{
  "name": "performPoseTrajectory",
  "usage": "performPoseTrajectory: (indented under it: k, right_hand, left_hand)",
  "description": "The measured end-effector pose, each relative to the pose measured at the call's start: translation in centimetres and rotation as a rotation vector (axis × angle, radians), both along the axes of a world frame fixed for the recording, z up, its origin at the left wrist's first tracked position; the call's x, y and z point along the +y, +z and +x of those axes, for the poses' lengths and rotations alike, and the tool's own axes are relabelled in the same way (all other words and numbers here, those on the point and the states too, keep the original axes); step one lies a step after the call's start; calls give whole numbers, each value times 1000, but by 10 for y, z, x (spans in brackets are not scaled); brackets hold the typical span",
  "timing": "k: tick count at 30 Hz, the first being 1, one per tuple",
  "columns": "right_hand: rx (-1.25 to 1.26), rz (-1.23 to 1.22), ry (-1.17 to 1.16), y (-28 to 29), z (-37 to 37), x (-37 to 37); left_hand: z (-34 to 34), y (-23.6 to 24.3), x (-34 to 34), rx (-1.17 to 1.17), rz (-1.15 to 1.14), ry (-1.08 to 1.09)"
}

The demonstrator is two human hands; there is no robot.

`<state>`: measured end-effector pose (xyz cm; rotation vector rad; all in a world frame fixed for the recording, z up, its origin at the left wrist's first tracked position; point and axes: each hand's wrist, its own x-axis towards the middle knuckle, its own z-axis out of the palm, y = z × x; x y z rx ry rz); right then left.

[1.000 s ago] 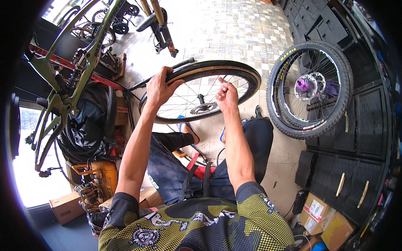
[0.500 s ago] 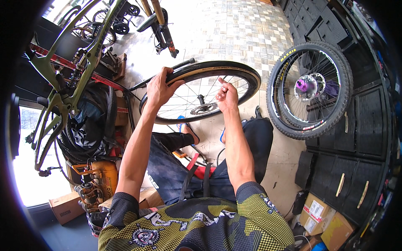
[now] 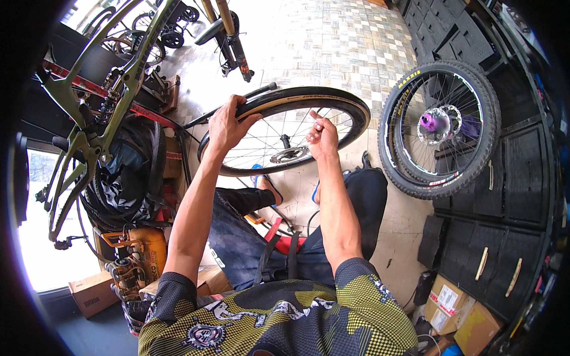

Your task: The person installs a bicycle tire onto a wheel rim. They seat the tire bead, inflate the inner tube using a hand pump, and then press the tire bead fully onto the rim by hand.

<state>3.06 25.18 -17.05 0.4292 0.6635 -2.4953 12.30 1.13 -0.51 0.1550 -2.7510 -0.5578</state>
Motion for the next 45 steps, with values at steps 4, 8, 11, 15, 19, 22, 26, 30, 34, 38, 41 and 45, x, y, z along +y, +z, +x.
performPoseTrajectory:
  k: [4,8,11,15,19,22,26,30,34,38,41,45]
  right_hand:
    - [-2,-4,2,1,1,0]
    - [-8,-8,-2,1,0,1]
    - [-25,2,-5,5,3,-1]
    - [-18,6,-5,4,2,0]
    - [-10,-5,-1,1,2,1]
    - [-8,-4,0,2,2,1]
    - [-6,-2,-9,2,3,1]
    - [-11,-10,-6,2,5,1]
    - [-1,-25,5,-1,5,3]
    - [3,-18,4,-2,5,3]
    - [-15,-10,-1,3,7,0]
    - [-30,-16,-6,4,6,1]
  left_hand:
    - [1,1,1,3,9,-3]
    - [0,1,1,12,13,-10]
    - [2,1,1,9,14,0]
    - [2,2,2,9,7,-4]
    - [2,2,2,15,6,-3]
    - [2,2,2,14,8,-1]
    - [2,2,2,-19,28,3]
    - [4,1,3,-4,19,3]
    - [4,-1,2,2,23,2]
    - [4,-1,3,0,25,0]
    - [5,-4,-1,5,28,-3]
    - [5,-2,1,11,16,-6]
